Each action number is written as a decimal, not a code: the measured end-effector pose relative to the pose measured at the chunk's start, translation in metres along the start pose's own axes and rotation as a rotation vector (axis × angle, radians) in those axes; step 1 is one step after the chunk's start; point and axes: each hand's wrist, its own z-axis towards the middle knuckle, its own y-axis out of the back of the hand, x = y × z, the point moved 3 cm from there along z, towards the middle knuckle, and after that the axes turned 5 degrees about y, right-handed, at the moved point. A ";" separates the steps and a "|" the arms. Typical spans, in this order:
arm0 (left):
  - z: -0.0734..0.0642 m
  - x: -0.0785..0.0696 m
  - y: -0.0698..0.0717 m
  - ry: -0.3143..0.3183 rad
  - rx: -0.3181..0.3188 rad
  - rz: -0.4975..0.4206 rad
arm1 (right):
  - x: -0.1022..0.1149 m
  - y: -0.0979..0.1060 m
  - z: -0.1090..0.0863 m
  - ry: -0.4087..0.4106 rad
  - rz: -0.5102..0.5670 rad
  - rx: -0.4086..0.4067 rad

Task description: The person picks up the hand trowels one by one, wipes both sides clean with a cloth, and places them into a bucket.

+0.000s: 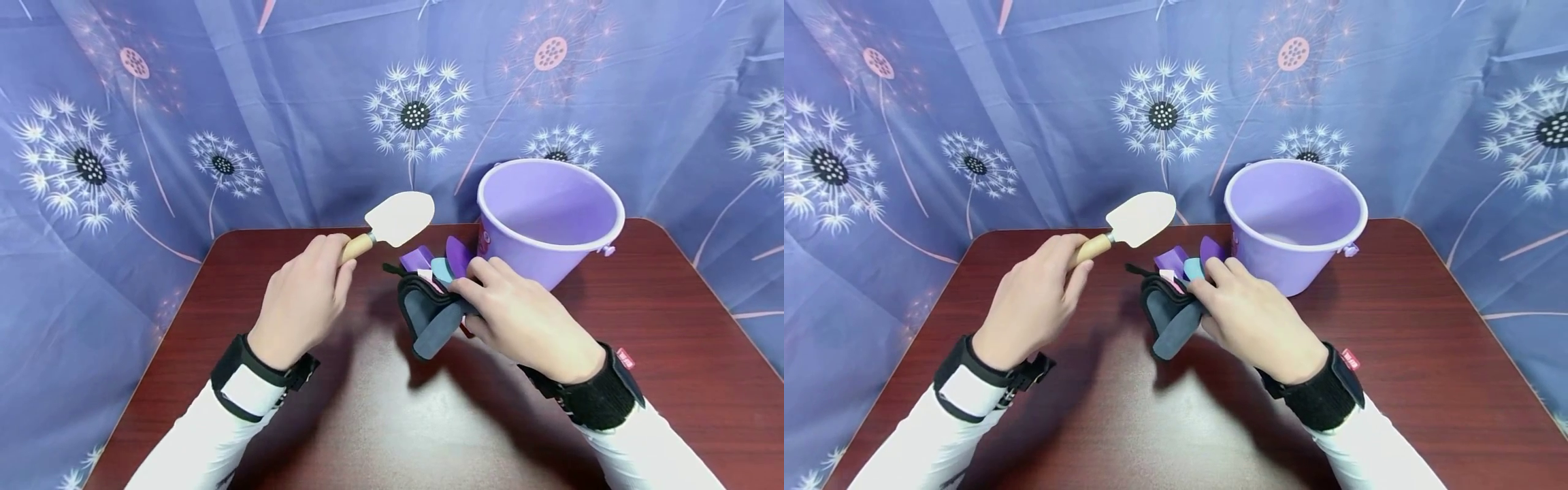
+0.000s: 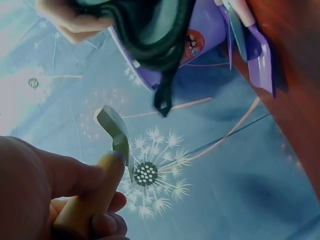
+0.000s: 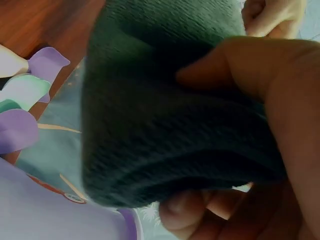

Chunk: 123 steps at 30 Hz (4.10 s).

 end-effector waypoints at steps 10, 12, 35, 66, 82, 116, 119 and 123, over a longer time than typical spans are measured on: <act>0.046 -0.026 0.008 -0.100 0.066 0.027 | 0.004 -0.004 -0.003 -0.041 0.029 0.109; 0.057 -0.032 0.008 -0.117 0.090 0.034 | 0.005 -0.004 -0.003 -0.037 0.027 0.119; 0.167 -0.121 -0.071 -0.302 0.436 0.227 | 0.022 -0.012 -0.002 0.012 0.037 0.203; 0.172 -0.150 -0.135 -0.231 0.563 0.110 | 0.034 -0.017 0.001 0.057 -0.057 0.212; 0.164 -0.151 -0.119 -0.255 0.652 0.011 | 0.032 -0.014 -0.001 0.059 -0.060 0.231; 0.112 -0.028 -0.021 0.114 0.147 -0.281 | -0.005 0.030 -0.005 -0.140 0.028 -0.023; 0.098 -0.018 -0.023 0.141 0.097 -0.294 | -0.009 0.032 -0.005 -0.176 0.013 -0.086; 0.078 -0.009 -0.029 0.192 0.072 -0.290 | -0.012 0.034 -0.005 -0.229 -0.013 -0.151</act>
